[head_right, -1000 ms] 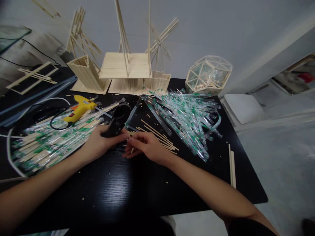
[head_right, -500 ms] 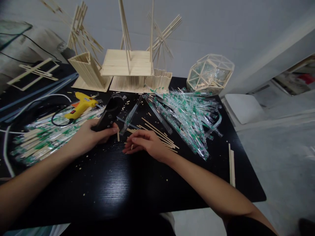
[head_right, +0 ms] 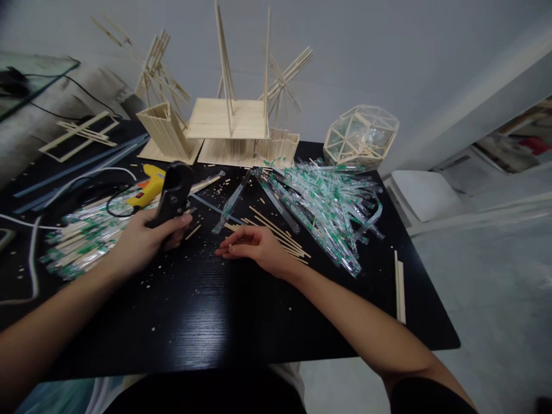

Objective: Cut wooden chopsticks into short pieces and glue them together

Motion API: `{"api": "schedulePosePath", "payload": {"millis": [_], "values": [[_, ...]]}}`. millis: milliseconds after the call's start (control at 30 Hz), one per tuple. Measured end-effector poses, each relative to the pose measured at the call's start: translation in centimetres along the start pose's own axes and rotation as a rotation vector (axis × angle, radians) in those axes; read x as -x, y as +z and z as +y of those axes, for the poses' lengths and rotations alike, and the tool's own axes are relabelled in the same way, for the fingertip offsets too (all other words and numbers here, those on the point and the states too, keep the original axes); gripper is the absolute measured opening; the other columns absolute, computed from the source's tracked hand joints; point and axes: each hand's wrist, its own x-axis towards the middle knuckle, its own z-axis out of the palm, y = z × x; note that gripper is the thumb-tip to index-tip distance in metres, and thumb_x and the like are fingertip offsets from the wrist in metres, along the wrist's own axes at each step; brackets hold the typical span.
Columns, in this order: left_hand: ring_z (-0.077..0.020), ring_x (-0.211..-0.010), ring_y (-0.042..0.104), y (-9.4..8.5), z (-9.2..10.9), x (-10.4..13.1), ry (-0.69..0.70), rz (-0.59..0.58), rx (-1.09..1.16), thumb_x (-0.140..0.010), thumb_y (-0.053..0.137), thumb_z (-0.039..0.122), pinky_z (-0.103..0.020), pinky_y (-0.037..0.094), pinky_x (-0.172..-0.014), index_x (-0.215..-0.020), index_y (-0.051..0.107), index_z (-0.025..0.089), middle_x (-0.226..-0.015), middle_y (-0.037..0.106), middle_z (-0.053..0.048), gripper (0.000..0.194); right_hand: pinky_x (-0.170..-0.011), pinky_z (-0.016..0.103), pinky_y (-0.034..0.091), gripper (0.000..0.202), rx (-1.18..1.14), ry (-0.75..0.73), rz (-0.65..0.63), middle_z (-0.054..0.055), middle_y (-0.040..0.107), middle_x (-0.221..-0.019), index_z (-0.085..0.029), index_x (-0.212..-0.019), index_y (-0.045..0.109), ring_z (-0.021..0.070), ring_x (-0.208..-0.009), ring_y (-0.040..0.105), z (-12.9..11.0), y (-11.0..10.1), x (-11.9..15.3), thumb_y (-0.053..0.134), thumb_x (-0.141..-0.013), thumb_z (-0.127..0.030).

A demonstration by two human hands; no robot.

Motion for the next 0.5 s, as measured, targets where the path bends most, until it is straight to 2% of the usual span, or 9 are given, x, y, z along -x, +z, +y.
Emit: {"api": "schedulePosePath", "payload": {"millis": [100,267,400,500], "values": [[-0.0116,-0.053,0.044,0.0,-0.9,0.1,0.089,0.025,0.086,-0.087,0.068,0.05,-0.027,0.034,-0.05,-0.071,0.059,0.019,-0.059,0.049,0.003,0.036,-0.09,0.036,0.063,0.026,0.005,-0.002,0.005,0.005,0.078,-0.094,-0.015,-0.088,0.072,0.0209,-0.096,0.078,-0.1,0.2,0.0,0.088,-0.074,-0.031],[-0.0133,-0.054,0.047,-0.6,-2.4,-0.2,0.221,0.036,0.219,-0.089,0.061,0.05,-0.03,0.036,-0.053,-0.088,0.065,0.022,-0.062,0.053,0.003,0.028,-0.07,0.029,0.065,0.029,0.01,0.018,-0.051,0.001,0.075,-0.082,-0.017,-0.093,0.069,0.019,-0.082,0.079,-0.3,0.1,-0.1,0.085,-0.079,-0.036],[-0.0123,-0.049,0.042,-0.2,-2.1,-0.3,0.205,0.035,0.376,-0.087,0.058,0.054,-0.03,0.032,-0.05,-0.082,0.063,0.022,-0.058,0.049,0.002,0.033,-0.06,0.028,0.063,0.032,0.093,0.016,-0.062,0.001,0.074,-0.079,-0.019,-0.098,0.065,0.0182,-0.072,0.077,0.0,0.1,0.0,0.081,-0.082,-0.041],[-0.0115,-0.047,0.04,0.6,-0.6,-0.1,0.114,0.009,0.517,-0.085,0.057,0.056,-0.028,0.03,-0.046,-0.076,0.061,0.021,-0.056,0.046,0.002,0.036,-0.054,0.025,0.057,0.028,0.338,-0.106,-0.016,0.001,0.073,-0.079,-0.02,-0.097,0.067,0.0155,-0.065,0.071,0.7,0.5,0.3,0.08,-0.084,-0.041]]}}
